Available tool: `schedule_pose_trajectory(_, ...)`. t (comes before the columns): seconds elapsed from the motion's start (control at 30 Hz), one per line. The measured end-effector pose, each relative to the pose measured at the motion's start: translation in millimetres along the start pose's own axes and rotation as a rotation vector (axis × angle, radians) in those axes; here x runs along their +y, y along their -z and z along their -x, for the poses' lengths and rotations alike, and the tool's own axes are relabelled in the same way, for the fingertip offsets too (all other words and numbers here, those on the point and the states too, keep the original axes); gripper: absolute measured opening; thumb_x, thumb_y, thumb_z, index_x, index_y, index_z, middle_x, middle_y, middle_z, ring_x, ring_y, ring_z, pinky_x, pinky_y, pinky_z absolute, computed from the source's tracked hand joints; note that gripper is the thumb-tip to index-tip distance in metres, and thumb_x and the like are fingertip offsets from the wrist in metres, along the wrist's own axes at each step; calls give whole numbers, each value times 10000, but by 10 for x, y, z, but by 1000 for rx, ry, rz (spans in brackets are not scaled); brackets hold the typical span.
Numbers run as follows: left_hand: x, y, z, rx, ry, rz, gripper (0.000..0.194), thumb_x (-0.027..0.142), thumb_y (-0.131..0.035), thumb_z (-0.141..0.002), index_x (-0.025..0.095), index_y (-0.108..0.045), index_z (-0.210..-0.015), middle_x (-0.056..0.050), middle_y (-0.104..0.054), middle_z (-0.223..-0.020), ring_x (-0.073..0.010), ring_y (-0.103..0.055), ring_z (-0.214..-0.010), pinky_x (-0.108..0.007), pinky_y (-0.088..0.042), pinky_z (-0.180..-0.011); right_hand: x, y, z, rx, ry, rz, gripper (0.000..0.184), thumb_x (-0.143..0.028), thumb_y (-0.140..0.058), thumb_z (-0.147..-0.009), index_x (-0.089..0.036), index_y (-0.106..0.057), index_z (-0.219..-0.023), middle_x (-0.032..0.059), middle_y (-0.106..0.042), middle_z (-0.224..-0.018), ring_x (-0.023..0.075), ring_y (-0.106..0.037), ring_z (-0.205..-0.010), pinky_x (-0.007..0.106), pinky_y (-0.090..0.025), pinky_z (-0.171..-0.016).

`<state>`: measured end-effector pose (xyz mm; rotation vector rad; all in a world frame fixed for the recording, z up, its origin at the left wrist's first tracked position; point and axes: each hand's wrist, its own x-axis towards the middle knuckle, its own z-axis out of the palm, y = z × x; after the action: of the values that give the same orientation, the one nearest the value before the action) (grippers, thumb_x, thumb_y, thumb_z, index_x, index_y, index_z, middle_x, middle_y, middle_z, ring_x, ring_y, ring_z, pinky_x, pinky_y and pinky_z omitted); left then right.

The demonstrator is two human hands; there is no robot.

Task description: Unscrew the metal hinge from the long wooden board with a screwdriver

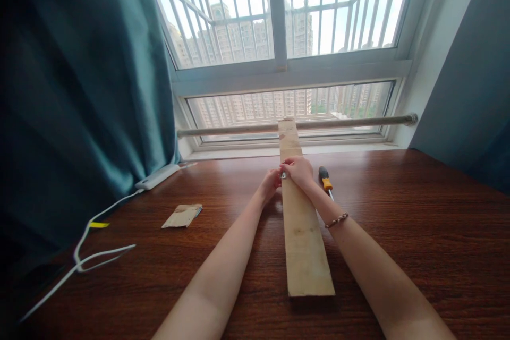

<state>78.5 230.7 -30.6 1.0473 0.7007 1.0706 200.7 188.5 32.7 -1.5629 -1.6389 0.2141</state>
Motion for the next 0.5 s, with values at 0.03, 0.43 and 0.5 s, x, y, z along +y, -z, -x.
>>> schedule_pose_trajectory(0.03,5,4,-4,-34,-27,-13,236,355,-674,-648,132,-609,-692,18,-484,-547,-60,-395,-450,-211,-256,-433,-5,0,4,-4,11,5,198,-360,-637,-745,-201,-744,-792,36,-709,-736,158,-606,-650,239,-390,-580)
schedule_pose_trajectory(0.43,58,-24,-8,-29,-68,-138,244,337,-647,-685,148,-548,-566,39,-418,-459,-44,-349,-388,-213,-240,-403,-83,-9,57,21,69,150,166,-305,-567,-811,-197,-693,-800,43,-681,-815,161,-590,-728,244,-361,-597)
schedule_pose_trajectory(0.5,51,-29,-1,-35,-51,-94,241,336,-662,-689,144,-550,-596,42,-413,-480,-41,-352,-401,-203,-249,-402,-89,-15,60,24,64,162,168,-306,-560,-817,-199,-689,-808,45,-679,-820,157,-588,-726,242,-356,-593)
